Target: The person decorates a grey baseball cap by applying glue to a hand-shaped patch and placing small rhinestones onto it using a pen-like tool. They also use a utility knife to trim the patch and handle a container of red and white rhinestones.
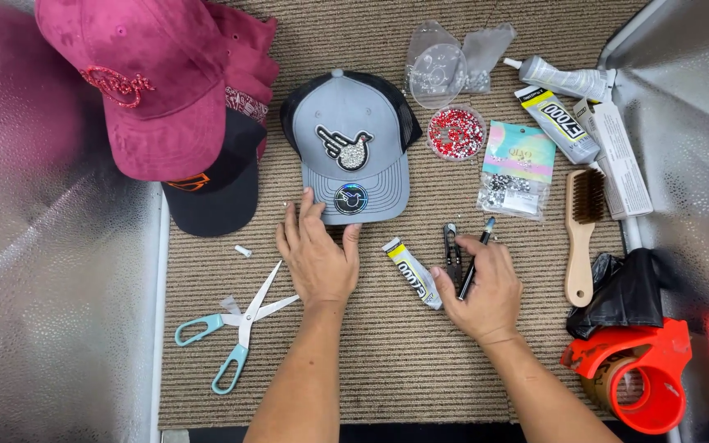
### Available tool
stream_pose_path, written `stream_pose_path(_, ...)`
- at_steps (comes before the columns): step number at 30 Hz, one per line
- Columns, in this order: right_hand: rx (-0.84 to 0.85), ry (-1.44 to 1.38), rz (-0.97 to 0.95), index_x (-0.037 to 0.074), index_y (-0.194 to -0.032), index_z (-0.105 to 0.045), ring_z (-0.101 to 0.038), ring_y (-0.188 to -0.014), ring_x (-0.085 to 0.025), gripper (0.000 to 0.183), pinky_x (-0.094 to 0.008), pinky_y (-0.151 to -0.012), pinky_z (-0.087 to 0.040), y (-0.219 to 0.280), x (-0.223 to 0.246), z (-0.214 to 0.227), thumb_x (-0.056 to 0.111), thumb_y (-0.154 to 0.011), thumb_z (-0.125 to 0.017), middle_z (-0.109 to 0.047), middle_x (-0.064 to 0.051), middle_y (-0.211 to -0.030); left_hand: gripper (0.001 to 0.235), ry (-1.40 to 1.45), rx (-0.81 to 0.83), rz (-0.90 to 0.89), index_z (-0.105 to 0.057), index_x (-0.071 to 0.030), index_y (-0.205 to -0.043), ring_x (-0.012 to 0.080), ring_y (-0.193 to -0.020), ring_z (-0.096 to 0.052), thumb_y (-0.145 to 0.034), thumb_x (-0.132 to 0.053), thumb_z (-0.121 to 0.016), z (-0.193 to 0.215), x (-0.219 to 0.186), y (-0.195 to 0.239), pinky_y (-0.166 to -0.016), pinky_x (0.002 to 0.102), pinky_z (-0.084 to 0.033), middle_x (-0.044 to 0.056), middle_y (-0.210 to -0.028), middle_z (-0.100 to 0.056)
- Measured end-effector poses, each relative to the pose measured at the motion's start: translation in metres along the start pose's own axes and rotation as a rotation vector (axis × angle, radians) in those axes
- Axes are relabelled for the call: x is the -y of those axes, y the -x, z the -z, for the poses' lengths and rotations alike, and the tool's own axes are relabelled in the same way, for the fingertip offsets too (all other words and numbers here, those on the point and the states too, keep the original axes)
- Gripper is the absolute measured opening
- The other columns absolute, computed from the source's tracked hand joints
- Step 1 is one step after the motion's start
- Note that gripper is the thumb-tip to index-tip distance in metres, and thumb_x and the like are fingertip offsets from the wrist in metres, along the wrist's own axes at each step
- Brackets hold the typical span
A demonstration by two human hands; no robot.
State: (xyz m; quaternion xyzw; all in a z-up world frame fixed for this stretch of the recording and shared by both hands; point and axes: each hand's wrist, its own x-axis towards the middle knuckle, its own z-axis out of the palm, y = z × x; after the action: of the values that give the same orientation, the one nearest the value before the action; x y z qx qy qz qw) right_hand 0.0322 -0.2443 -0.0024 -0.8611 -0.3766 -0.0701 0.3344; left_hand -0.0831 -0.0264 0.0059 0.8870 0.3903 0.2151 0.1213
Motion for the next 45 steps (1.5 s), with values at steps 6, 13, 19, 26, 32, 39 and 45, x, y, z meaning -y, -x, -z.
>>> stream_pose_path(6, 0.023, 0.022, -0.043, 0.014, -0.126, -0.061, -0.064, -0.094, -0.027, 0.051, -0.04, -0.081, -0.058, -0.001, 0.008, 0.005, 0.051, -0.091, -0.067, -0.063, -0.006, -0.092, 0.059, 0.04, -0.067, -0.029, -0.039, -0.014, -0.135, 0.0366, -0.142, -0.042, -0.1, -0.06, -0.049, -0.005, 0.003, 0.001, -0.117, 0.061, -0.029, 0.01, -0.159, -0.04)
stream_pose_path(13, -0.001, 0.025, -0.015, 0.015, -0.125, -0.062, -0.065, -0.095, -0.027, 0.05, -0.041, -0.081, -0.058, 0.0, 0.0, 0.0, 0.05, -0.091, -0.068, -0.063, -0.006, -0.092, 0.065, 0.086, -0.065, 0.003, -0.035, -0.015, -0.144, 0.0333, -0.142, -0.045, -0.101, -0.064, -0.04, -0.004, 0.003, 0.0, -0.119, 0.059, -0.028, 0.015, -0.156, -0.038)
stream_pose_path(19, -0.081, -0.003, 0.049, 0.013, -0.12, -0.065, -0.066, -0.093, -0.029, 0.047, -0.043, -0.085, -0.056, 0.0, -0.001, -0.004, 0.046, -0.087, -0.076, -0.065, -0.006, -0.094, 0.065, 0.128, -0.069, 0.002, -0.037, -0.013, -0.14, 0.036, -0.142, -0.046, -0.1, -0.064, -0.042, 0.001, 0.004, 0.001, -0.118, 0.062, -0.029, 0.019, -0.154, -0.039)
stream_pose_path(26, -0.088, 0.028, 0.101, 0.011, -0.121, -0.066, -0.065, -0.093, -0.031, 0.048, -0.044, -0.087, -0.055, 0.0, -0.003, -0.006, 0.047, -0.091, -0.074, -0.064, -0.007, -0.095, 0.066, 0.328, -0.057, -0.027, -0.043, -0.008, -0.13, 0.0372, -0.139, -0.051, -0.097, -0.065, -0.045, 0.002, 0.009, 0.002, -0.118, 0.053, -0.04, 0.023, -0.15, -0.045)
stream_pose_path(32, -0.062, 0.028, 0.082, 0.009, -0.123, -0.065, -0.065, -0.094, -0.033, 0.048, -0.046, -0.089, -0.053, 0.001, 0.002, -0.005, 0.046, -0.093, -0.071, -0.064, -0.009, -0.096, 0.066, 0.361, -0.09, -0.021, -0.042, -0.008, -0.132, 0.0391, -0.141, -0.048, -0.097, -0.064, -0.046, 0.01, 0.008, 0.002, -0.116, 0.051, -0.043, 0.024, -0.15, -0.043)
stream_pose_path(39, -0.062, 0.044, 0.097, 0.01, -0.123, -0.064, -0.064, -0.096, -0.032, 0.047, -0.045, -0.09, -0.053, 0.003, -0.001, -0.007, 0.047, -0.094, -0.07, -0.063, -0.009, -0.097, 0.063, 0.403, -0.134, -0.019, -0.042, -0.009, -0.132, 0.0404, -0.142, -0.046, -0.098, -0.062, -0.049, 0.006, 0.011, 0.004, -0.116, 0.052, -0.044, 0.024, -0.149, -0.042)
stream_pose_path(45, -0.063, 0.058, 0.086, 0.011, -0.122, -0.064, -0.065, -0.095, -0.031, 0.047, -0.045, -0.089, -0.054, 0.002, -0.002, -0.008, 0.047, -0.092, -0.072, -0.064, -0.007, -0.096, 0.063, 0.409, -0.126, -0.019, -0.041, -0.01, -0.132, 0.0409, -0.142, -0.045, -0.098, -0.063, -0.047, 0.004, 0.012, 0.004, -0.116, 0.052, -0.044, 0.024, -0.148, -0.042)
